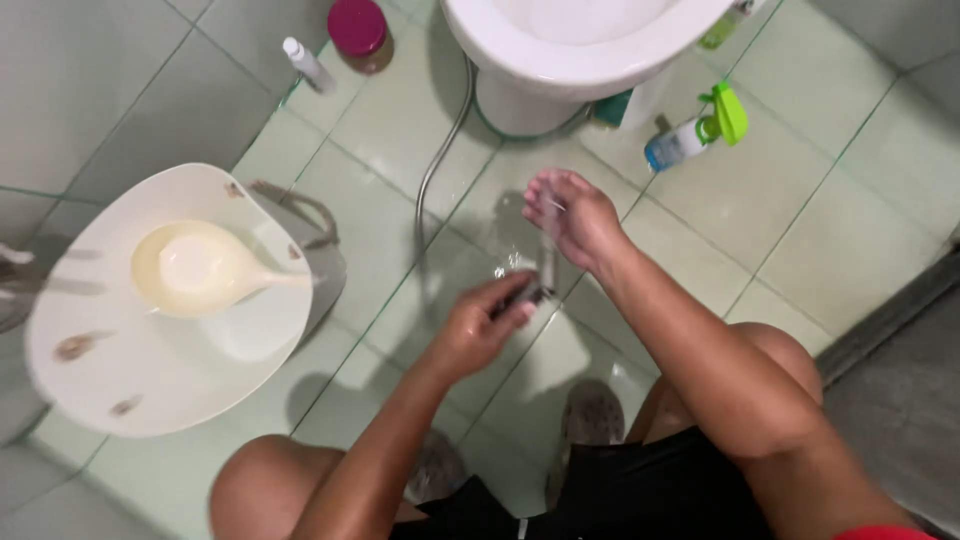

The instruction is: Cleaning a toilet and its associated bidet sprayer using a sponge and cleanser.

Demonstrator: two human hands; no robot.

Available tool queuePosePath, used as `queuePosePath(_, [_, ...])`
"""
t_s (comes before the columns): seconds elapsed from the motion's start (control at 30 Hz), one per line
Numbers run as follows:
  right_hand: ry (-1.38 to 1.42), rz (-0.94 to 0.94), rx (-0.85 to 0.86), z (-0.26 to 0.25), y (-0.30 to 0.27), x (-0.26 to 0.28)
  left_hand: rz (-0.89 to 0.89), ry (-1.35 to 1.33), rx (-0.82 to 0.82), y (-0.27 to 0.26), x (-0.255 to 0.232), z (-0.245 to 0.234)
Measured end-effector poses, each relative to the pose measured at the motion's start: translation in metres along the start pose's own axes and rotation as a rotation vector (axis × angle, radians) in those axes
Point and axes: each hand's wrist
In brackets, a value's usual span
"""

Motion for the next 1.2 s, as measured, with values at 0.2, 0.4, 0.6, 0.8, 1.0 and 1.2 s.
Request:
queuePosePath(0.2, [-0.014,-0.087,-0.047,-0.043,0.044,-0.001,0.244,0.275,0.134,-0.011,0.019,0.021])
queuePosePath(0.4, [-0.164,-0.125,-0.229,-0.010,0.034,0.039,0.314,0.329,0.194,-0.018,-0.023,0.014])
queuePosePath(0.6, [-0.174,-0.075,-0.394,-0.008,0.001,0.012,0.263,0.340,0.085,-0.002,-0.040,0.025])
queuePosePath(0.8, [-0.167,-0.041,-0.233,-0.025,-0.018,0.015,0.428,0.331,0.174,-0.004,-0.056,0.044])
queuePosePath(1.0, [-0.203,-0.106,-0.475,-0.036,-0.064,0.038,0.220,0.424,0.150,0.010,-0.051,0.070])
queuePosePath(1.2, [-0.016,-0.366,-0.301,0.009,-0.146,0.013,0.225,0.370,-0.030,0.034,-0.044,0.091])
Point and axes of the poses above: each hand's wrist, its own y-axis towards the middle knuckle, its own z-axis out of the palm, x = y × z, and after that the axes turned 11 degrees about -z, right-handed
